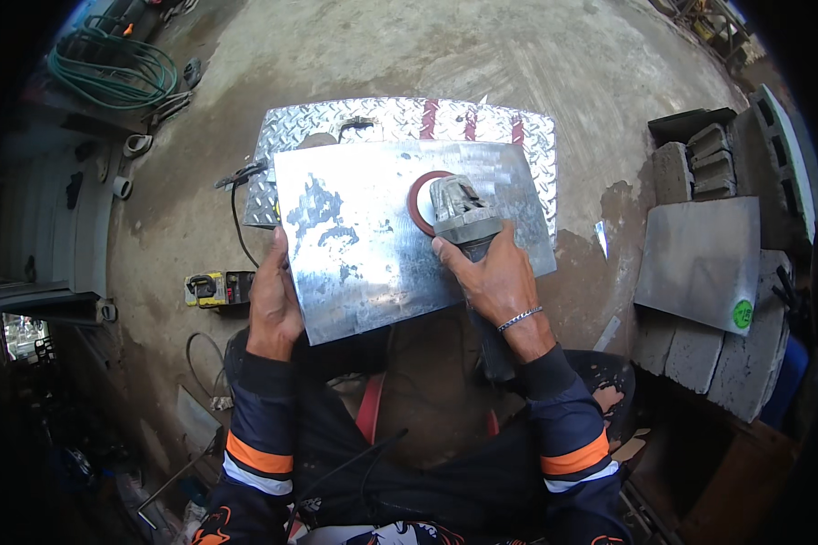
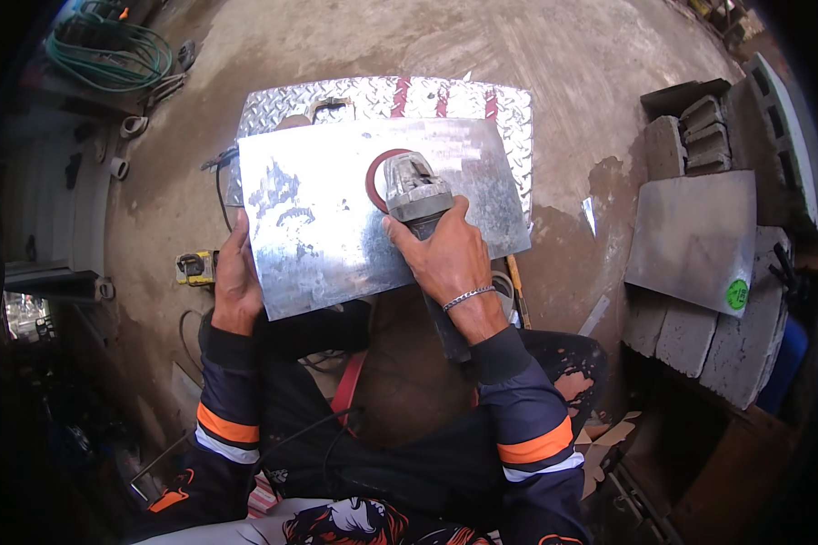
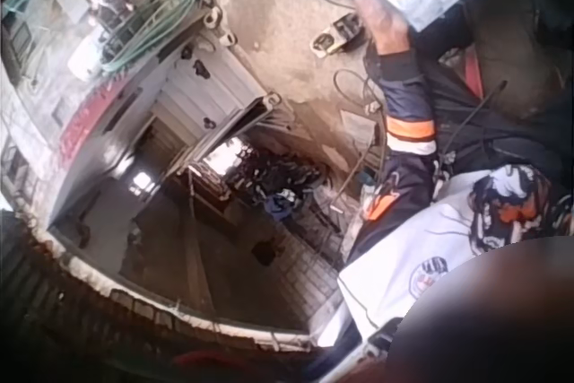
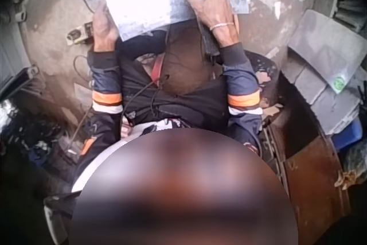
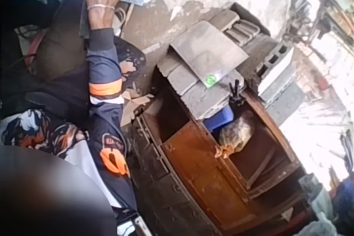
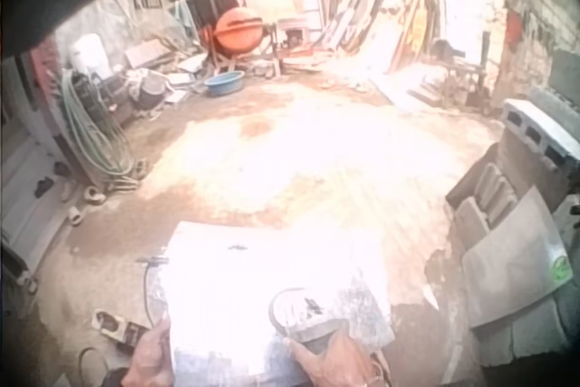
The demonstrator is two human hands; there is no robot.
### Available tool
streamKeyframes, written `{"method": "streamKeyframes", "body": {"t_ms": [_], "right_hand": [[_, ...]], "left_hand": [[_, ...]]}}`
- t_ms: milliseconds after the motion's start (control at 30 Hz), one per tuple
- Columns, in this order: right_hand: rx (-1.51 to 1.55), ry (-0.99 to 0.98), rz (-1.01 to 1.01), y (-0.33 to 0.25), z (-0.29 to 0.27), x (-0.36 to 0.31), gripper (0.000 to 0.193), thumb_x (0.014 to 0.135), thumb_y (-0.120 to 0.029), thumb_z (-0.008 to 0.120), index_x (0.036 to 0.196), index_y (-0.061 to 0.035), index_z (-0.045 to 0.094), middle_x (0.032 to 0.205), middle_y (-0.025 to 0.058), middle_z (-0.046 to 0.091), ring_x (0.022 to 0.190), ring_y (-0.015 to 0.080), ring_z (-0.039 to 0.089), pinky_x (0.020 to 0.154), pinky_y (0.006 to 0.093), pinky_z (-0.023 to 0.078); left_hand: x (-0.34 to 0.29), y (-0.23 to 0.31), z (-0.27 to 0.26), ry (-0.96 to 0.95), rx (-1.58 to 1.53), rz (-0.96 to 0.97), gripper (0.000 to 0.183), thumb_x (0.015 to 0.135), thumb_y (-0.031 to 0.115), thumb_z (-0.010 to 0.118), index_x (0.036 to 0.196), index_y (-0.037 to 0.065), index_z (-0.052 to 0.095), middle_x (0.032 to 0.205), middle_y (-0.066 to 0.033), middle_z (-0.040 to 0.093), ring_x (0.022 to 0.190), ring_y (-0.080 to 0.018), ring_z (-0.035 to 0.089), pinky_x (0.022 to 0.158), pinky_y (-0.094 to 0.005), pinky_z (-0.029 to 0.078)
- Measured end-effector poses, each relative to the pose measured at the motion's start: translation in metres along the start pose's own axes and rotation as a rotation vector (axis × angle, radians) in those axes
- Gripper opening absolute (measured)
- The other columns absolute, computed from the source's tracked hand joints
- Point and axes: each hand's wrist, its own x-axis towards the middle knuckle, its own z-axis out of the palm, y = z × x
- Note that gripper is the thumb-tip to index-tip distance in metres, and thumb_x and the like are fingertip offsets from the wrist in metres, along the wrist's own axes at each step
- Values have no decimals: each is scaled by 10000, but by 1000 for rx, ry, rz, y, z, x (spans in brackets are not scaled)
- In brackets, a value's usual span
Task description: The person grinds the surface and edges of a metal plate using an angle grinder.
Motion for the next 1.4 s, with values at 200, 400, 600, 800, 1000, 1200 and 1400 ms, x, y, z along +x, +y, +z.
{"method": "streamKeyframes", "body": {"t_ms": [200, 400, 600, 800, 1000, 1200, 1400], "right_hand": [[11, -39, -7, -2, 8, -4, 881, 830, -530, 772, 1258, 173, 460, 1021, 380, 674, 983, 498, 690, 862, 482, 549], [-23, 93, 67, 31, -7, 20, 912, 817, -582, 745, 1206, 188, 450, 1003, 415, 655, 989, 542, 659, 880, 520, 525], [-31, 9, -37, -14, 0, -7, 884, 834, -563, 739, 1199, 178, 422, 916, 417, 652, 905, 541, 676, 814, 541, 540], [10, -133, -157, -43, 21, -30, 866, 846, -540, 740, 1201, 171, 394, 827, 398, 651, 813, 544, 674, 765, 557, 545], [-9, 7, -57, -10, 4, -9, 889, 826, -544, 757, 1216, 182, 424, 920, 413, 657, 905, 536, 678, 803, 528, 546], [-86, 74, 21, -2, 1, -7, 900, 821, -554, 756, 1213, 192, 441, 958, 418, 657, 942, 534, 676, 824, 526, 543], [-25, -127, -84, -35, 16, -37, 945, 830, -521, 767, 1316, 193, 382, 946, 405, 664, 904, 519, 696, 779, 499, 563]], "left_hand": [[0, -1, -4, 16, -23, 10, 483, 1058, 405, 528, 1369, 37, 556, 1285, -103, 653, 1155, -223, 631, 1007, -386, 504], [-1, -1, 1, 5, -10, 6, 511, 1046, 419, 547, 1380, 32, 547, 1288, -108, 654, 1151, -224, 634, 1010, -380, 502], [0, -5, 6, -10, -36, -5, 506, 1050, 408, 541, 1388, 32, 536, 1301, -119, 645, 1163, -231, 634, 1003, -382, 511], [-5, -3, 3, 2, -53, 14, 494, 1053, 386, 542, 1379, 15, 533, 1294, -126, 648, 1146, -234, 647, 990, -382, 521], [-8, 1, 9, 0, -71, 32, 497, 1057, 370, 543, 1386, -3, 525, 1295, -126, 645, 1143, -229, 635, 994, -377, 508], [-5, -1, 12, 30, -51, 36, 518, 1052, 374, 552, 1402, -6, 512, 1317, -125, 631, 1156, -231, 622, 1009, -378, 492], [-1, -1, 4, 38, -7, 27, 563, 1038, 417, 566, 1407, -4, 504, 1316, -168, 626, 1179, -259, 629, 1007, -399, 518]]}}
